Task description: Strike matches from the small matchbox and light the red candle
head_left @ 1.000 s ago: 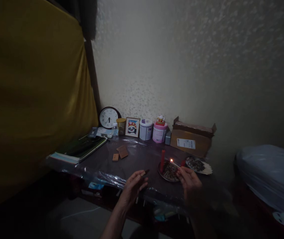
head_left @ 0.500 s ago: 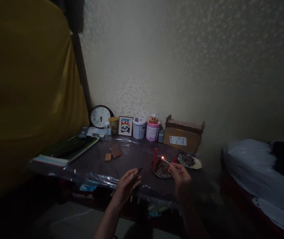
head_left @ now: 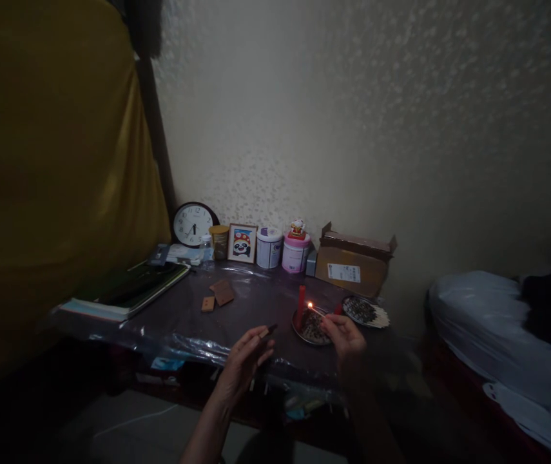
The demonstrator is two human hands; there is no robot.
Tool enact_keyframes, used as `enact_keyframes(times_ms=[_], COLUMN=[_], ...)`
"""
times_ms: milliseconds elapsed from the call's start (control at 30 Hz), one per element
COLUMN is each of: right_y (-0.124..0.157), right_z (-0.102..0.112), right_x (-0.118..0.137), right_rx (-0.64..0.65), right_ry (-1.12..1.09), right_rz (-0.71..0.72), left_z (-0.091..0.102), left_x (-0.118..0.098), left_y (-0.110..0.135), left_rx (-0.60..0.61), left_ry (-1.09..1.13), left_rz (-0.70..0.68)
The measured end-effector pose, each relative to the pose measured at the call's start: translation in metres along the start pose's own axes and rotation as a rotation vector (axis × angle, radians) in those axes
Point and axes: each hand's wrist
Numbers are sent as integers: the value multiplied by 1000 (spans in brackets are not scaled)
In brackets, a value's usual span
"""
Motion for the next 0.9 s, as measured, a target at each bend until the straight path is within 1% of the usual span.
enact_keyframes(times_ms=[233, 500, 633, 900], right_y=[-12, -22, -25, -33], right_z=[1, 9, 11, 7], right_x=[-7, -10, -6, 14], right_rx=[-26, -13, 9, 49], right_ry=[131, 220, 272, 365], right_rz=[38, 57, 77, 118], left_z=[2, -1, -2, -6], left_x=[5, 3, 3, -1], left_y=[-4, -6, -6, -3], left_rx=[-4, 42, 37, 45], left_ry=[0, 17, 28, 29], left_rz=[4, -9, -17, -26])
Point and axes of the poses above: each hand's wrist, its own y-axis away from the middle knuckle, its own z-axis out of the back of the hand, x = y × z, and after that the axes turned 12 degrees about x, right-handed
